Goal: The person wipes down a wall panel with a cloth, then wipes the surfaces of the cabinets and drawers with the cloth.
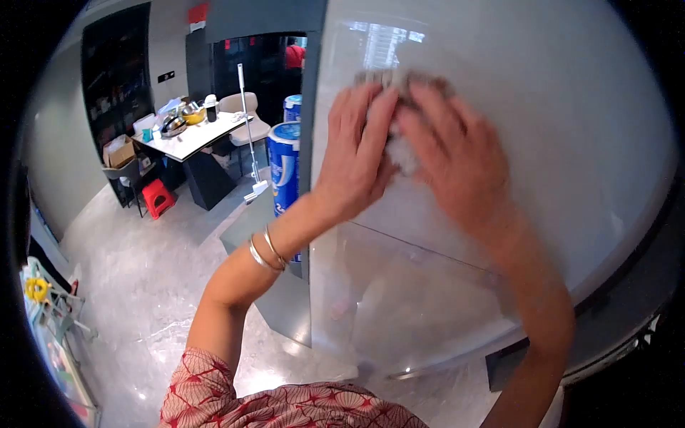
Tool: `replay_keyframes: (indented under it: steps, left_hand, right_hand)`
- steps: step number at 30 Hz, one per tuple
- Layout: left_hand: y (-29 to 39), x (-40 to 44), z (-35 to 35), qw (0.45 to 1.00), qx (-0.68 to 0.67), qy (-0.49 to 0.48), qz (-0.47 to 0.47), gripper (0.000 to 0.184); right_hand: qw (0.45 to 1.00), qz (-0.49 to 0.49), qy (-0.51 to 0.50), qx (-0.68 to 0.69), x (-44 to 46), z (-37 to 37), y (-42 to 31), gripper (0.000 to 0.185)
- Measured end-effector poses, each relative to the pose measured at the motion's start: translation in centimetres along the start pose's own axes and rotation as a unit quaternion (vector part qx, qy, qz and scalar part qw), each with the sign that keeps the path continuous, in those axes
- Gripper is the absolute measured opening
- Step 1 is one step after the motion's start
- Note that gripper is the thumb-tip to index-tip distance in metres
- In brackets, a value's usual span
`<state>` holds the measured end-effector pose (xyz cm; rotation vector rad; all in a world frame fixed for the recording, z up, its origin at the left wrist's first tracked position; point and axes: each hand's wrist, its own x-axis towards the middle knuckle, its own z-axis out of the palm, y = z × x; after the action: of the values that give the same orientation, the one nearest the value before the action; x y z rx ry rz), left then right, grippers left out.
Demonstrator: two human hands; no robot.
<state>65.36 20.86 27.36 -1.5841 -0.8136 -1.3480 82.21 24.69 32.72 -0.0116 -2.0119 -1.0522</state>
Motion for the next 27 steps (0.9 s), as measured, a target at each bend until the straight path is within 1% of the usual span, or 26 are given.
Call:
replay_keyframes:
  steps: [1, 2, 4, 5, 6, 7, 8, 9, 10, 11, 13, 14, 16, 17, 18, 19, 20, 22, 23, 25, 26, 27]
  left_hand:
    - [0.0, 1.6, 0.7, 0.999, 0.003, 0.025, 0.025, 0.072]
    - [-0.1, 3.3, 1.4, 0.999, -0.004, 0.022, 0.029, 0.072]
    - [0.1, 6.4, 2.5, 0.995, -0.033, 0.058, 0.073, 0.066]
    - [0.6, 7.8, 3.0, 0.995, -0.032, 0.056, 0.073, 0.066]
    - [1.2, 9.3, 3.4, 0.969, 0.199, 0.081, 0.118, 0.059]
    - [1.7, 10.4, 4.3, 0.935, 0.315, 0.087, 0.138, 0.055]
    - [2.2, 11.5, 5.1, 0.886, 0.425, 0.100, 0.157, 0.051]
    - [2.7, 12.4, 6.4, 0.957, 0.212, 0.140, 0.136, 0.052]
    - [3.3, 13.2, 7.5, 0.979, -0.011, 0.174, 0.107, 0.054]
    - [4.2, 13.8, 8.6, 0.979, -0.007, 0.173, 0.107, 0.054]
    - [6.1, 14.6, 10.5, 0.974, -0.052, 0.199, 0.089, 0.063]
    - [7.0, 15.0, 11.4, 0.975, -0.051, 0.197, 0.087, 0.063]
    - [8.4, 15.7, 12.6, 0.973, 0.046, 0.201, 0.100, 0.058]
    - [8.9, 15.8, 13.1, 0.975, 0.038, 0.198, 0.095, 0.058]
    - [9.9, 16.0, 13.5, 0.987, 0.012, 0.126, 0.101, 0.052]
    - [11.4, 16.2, 14.0, 0.992, -0.030, 0.058, 0.105, 0.047]
    - [12.6, 16.3, 14.9, 0.991, -0.076, 0.061, 0.091, 0.047]
    - [14.0, 16.0, 16.2, 0.989, -0.076, 0.012, 0.126, 0.059]
    - [14.7, 15.7, 15.6, 0.985, -0.048, -0.034, 0.160, 0.059]
    - [16.4, 15.3, 16.0, 0.976, -0.054, -0.080, 0.197, 0.058]
    - [17.2, 15.0, 16.5, 0.967, -0.038, -0.120, 0.221, 0.057]
    - [18.0, 14.2, 17.1, 0.962, -0.038, -0.136, 0.233, 0.052]
  right_hand:
    - [0.999, 0.014, 0.010, -0.029, 0.3, -0.6, 1.0, 0.053]
    - [0.999, 0.020, 0.008, -0.033, 0.6, -1.3, 2.1, 0.053]
    - [0.998, 0.031, 0.015, -0.059, 0.7, -2.8, 4.5, 0.054]
    - [0.998, 0.033, 0.015, -0.058, 0.8, -3.5, 5.8, 0.054]
    - [0.995, -0.006, 0.021, -0.100, 0.7, -4.3, 7.4, 0.052]
    - [0.989, -0.046, 0.027, -0.141, 0.4, -5.1, 8.7, 0.050]
    - [0.989, -0.047, 0.030, -0.137, -0.1, -5.6, 9.9, 0.050]
    - [0.988, -0.021, 0.029, -0.153, -0.8, -6.2, 11.1, 0.052]
    - [0.985, 0.005, 0.027, -0.169, -1.5, -6.6, 12.2, 0.054]
    - [0.986, 0.004, 0.029, -0.166, -2.1, -7.3, 13.2, 0.054]
    - [0.993, 0.039, 0.019, -0.106, -3.9, -8.5, 14.5, 0.050]
    - [0.994, 0.040, 0.018, -0.103, -5.0, -9.1, 15.1, 0.050]
    - [0.987, 0.089, 0.009, -0.137, -6.8, -9.9, 15.7, 0.046]
    - [0.986, 0.094, 0.000, -0.138, -7.6, -10.0, 15.8, 0.046]
    - [0.988, 0.142, 0.027, -0.061, -8.5, -10.1, 15.9, 0.044]
    - [0.984, 0.167, 0.025, -0.058, -10.1, -10.9, 16.3, 0.042]
    - [0.979, 0.192, 0.023, -0.056, -11.7, -11.5, 16.9, 0.042]
    - [0.967, 0.208, 0.021, -0.144, -14.6, -12.5, 15.7, 0.042]
    - [0.958, 0.225, 0.052, -0.169, -15.2, -11.9, 13.7, 0.042]
    - [0.957, 0.164, 0.051, -0.235, -19.3, -12.6, 15.2, 0.040]
    - [0.953, 0.173, 0.028, -0.248, -20.2, -12.9, 13.4, 0.040]
    - [0.937, 0.275, 0.024, -0.215, -20.5, -12.7, 10.9, 0.039]
